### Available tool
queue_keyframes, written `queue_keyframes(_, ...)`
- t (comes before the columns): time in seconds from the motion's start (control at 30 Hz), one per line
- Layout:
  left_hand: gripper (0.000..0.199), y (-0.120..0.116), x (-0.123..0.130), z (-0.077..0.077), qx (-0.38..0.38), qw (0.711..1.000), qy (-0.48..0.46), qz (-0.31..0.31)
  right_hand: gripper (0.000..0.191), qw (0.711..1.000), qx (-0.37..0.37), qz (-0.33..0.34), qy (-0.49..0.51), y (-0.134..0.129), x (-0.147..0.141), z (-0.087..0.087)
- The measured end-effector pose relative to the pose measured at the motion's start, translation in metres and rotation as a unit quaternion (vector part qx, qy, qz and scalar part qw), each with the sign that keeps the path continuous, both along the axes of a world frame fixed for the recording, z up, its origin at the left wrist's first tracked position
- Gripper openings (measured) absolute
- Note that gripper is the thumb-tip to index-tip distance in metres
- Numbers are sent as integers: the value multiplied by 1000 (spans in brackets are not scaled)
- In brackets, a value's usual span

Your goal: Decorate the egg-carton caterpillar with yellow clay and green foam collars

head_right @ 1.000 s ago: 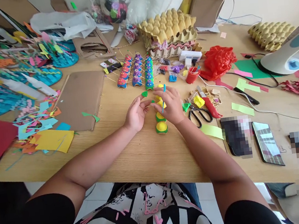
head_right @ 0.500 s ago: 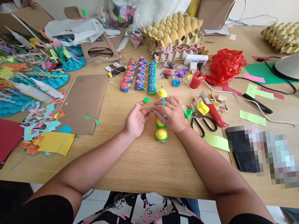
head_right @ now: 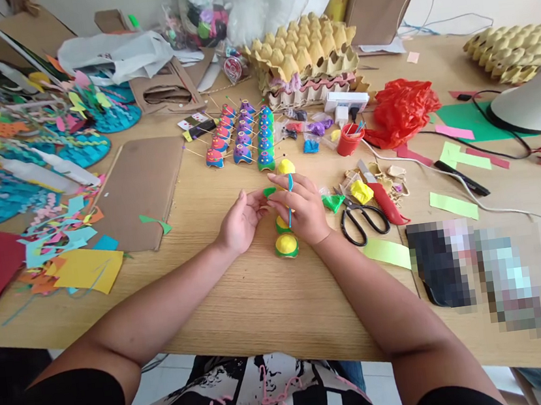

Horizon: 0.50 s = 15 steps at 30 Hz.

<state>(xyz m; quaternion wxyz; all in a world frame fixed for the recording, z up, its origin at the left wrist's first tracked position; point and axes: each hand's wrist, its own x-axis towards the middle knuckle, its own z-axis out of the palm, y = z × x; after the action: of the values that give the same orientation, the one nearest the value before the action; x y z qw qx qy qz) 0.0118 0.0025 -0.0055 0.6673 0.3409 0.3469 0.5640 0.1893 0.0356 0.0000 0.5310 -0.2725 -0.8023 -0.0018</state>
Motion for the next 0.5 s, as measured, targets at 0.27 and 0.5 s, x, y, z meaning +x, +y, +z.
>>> queue_keyframes(0.27, 60, -1, 0, -8, 41, 998, 48, 13, 18, 996, -90, 11, 26, 1, 2, 1)
queue_keyframes(0.5, 63, -2, -1, -11, 78, 995, 64, 6, 26, 991, -131, 26, 9, 3, 7, -1)
